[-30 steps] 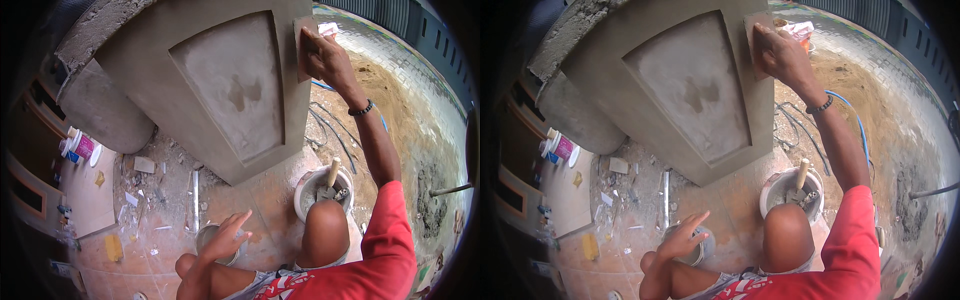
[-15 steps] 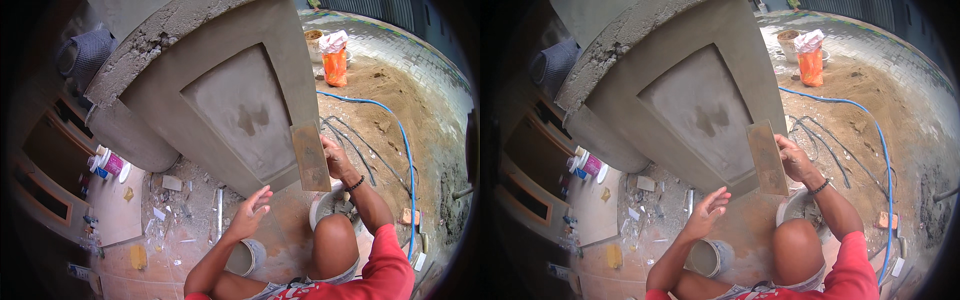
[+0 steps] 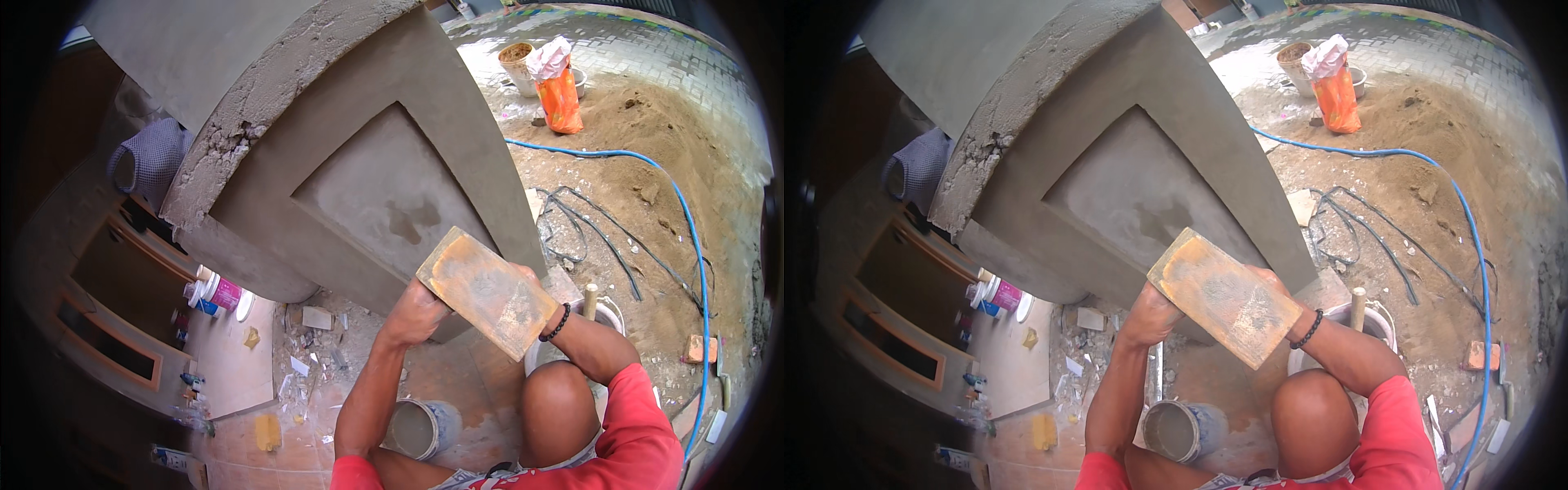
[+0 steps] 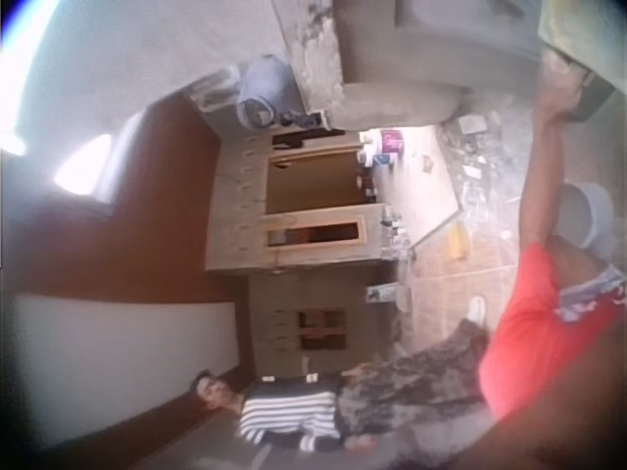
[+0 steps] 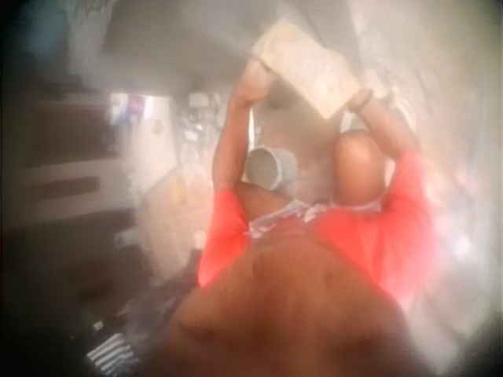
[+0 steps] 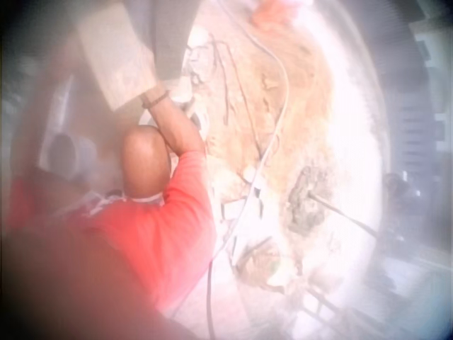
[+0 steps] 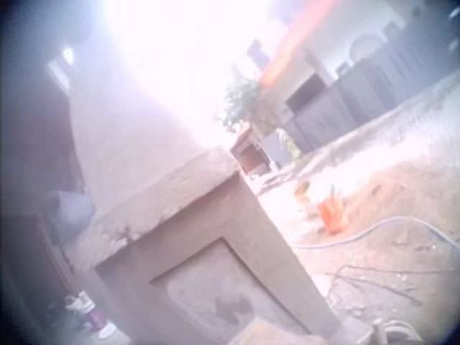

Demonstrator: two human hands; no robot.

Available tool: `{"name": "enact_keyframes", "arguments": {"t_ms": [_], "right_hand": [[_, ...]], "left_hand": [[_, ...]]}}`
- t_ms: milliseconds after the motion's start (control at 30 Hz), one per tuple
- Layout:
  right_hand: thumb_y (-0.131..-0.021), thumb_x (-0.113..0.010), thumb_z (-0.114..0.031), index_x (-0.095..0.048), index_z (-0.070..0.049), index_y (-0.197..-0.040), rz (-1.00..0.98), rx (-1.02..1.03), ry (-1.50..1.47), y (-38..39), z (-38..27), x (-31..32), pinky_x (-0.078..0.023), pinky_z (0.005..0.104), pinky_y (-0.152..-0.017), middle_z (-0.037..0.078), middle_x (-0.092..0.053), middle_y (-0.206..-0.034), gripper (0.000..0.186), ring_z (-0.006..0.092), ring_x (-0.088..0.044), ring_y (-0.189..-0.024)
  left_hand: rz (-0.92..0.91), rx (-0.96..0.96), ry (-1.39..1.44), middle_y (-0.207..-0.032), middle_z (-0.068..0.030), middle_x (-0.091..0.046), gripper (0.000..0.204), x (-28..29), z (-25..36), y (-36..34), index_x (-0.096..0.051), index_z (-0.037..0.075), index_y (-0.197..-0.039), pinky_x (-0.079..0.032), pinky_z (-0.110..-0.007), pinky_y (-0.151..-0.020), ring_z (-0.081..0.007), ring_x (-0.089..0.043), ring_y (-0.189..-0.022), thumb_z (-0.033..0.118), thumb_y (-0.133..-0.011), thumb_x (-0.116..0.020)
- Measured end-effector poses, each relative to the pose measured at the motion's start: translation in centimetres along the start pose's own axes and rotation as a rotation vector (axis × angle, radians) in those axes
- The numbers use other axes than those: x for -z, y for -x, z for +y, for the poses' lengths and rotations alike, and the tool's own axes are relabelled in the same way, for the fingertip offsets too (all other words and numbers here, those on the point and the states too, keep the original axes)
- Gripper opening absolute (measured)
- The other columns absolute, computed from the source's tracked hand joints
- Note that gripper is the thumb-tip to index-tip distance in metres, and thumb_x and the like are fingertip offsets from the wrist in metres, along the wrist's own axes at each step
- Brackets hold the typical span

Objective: The person smooths a wet plastered wall surface using a rectangular trowel. They repeatedly rub the trowel over the wall to even out the plaster and occasionally dip the tool into a bucket of water to clean it.

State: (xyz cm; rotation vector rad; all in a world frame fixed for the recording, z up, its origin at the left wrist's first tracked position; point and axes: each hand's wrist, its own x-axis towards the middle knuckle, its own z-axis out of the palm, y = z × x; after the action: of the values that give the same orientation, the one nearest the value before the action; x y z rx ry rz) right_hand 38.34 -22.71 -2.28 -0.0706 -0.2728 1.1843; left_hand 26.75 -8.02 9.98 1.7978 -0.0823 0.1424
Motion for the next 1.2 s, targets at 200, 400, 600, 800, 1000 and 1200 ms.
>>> {"name": "enact_keyframes", "arguments": {"t_ms": [200, 400, 600, 800, 1000, 1200], "right_hand": [[-0.101, -0.046, -0.020, -0.047, -0.001, -0.133, -0.045, -0.048, 0.377, 0.5, -1.3, 2.7, -0.060, 0.0355, -0.069, 0.017, -0.065, -0.112, 0.037, 0.0248, -0.069, -0.093], [-0.098, -0.054, -0.016, -0.048, -0.004, -0.124, 0.000, -0.123, 0.436, 2.1, -1.3, 2.3, -0.058, 0.0305, -0.065, 0.012, -0.064, -0.097, 0.029, 0.0180, -0.067, -0.082], [-0.098, -0.054, -0.012, -0.050, -0.001, -0.122, 0.030, -0.110, 0.394, 2.8, -1.6, 4.2, -0.060, 0.0324, -0.064, 0.016, -0.066, -0.095, 0.027, 0.0225, -0.069, -0.080], [-0.097, -0.055, -0.010, -0.051, -0.001, -0.121, 0.044, -0.126, 0.375, 3.3, -1.4, 5.4, -0.059, 0.0309, -0.062, 0.015, -0.066, -0.092, 0.026, 0.0217, -0.068, -0.077], [-0.096, -0.056, -0.010, -0.053, -0.002, -0.119, 0.085, -0.126, 0.359, 4.4, -1.4, 6.4, -0.057, 0.0290, -0.061, 0.013, -0.066, -0.090, 0.025, 0.0205, -0.068, -0.075], [-0.096, -0.056, -0.011, -0.053, -0.002, -0.119, 0.104, -0.136, 0.354, 4.8, -0.8, 6.6, -0.057, 0.0290, -0.061, 0.013, -0.066, -0.089, 0.024, 0.0204, -0.067, -0.074]], "left_hand": [[0.117, -0.110, -0.073, -0.123, -0.0105, -0.056, 0.044, -0.1, 1.2, -2.4, -0.044, -0.002, -0.132, -0.043, -0.034, -0.101, -0.0188, -0.053, -0.119, -0.006, -0.090, -0.055], [0.280, -0.328, -0.348, -0.132, -0.0153, -0.052, 0.061, 1.3, 3.7, -8.8, -0.030, -0.005, -0.148, -0.038, -0.033, -0.106, -0.0197, -0.049, -0.124, -0.007, -0.090, -0.050], [0.311, -0.423, -0.392, -0.138, -0.0182, -0.050, 0.059, 2.4, 5.8, -12.5, -0.029, -0.008, -0.148, -0.036, -0.032, -0.108, -0.0220, -0.048, -0.126, -0.006, -0.091, -0.048], [0.297, -0.388, -0.400, -0.142, -0.0181, -0.047, 0.058, 2.0, 6.9, -14.0, -0.028, -0.009, -0.148, -0.033, -0.032, -0.110, -0.0226, -0.046, -0.129, -0.007, -0.093, -0.047], [0.321, -0.353, -0.477, -0.150, -0.0210, -0.039, 0.058, 0.8, 4.2, -14.0, -0.025, -0.009, -0.149, -0.027, -0.034, -0.115, -0.0262, -0.037, -0.139, -0.002, -0.095, -0.047], [0.347, -0.323, -0.500, -0.151, -0.0225, -0.035, 0.058, 0.0, -1.5, -13.1, -0.026, -0.010, -0.148, -0.025, -0.036, -0.116, -0.0285, -0.034, -0.141, 0.001, -0.095, -0.049]]}}
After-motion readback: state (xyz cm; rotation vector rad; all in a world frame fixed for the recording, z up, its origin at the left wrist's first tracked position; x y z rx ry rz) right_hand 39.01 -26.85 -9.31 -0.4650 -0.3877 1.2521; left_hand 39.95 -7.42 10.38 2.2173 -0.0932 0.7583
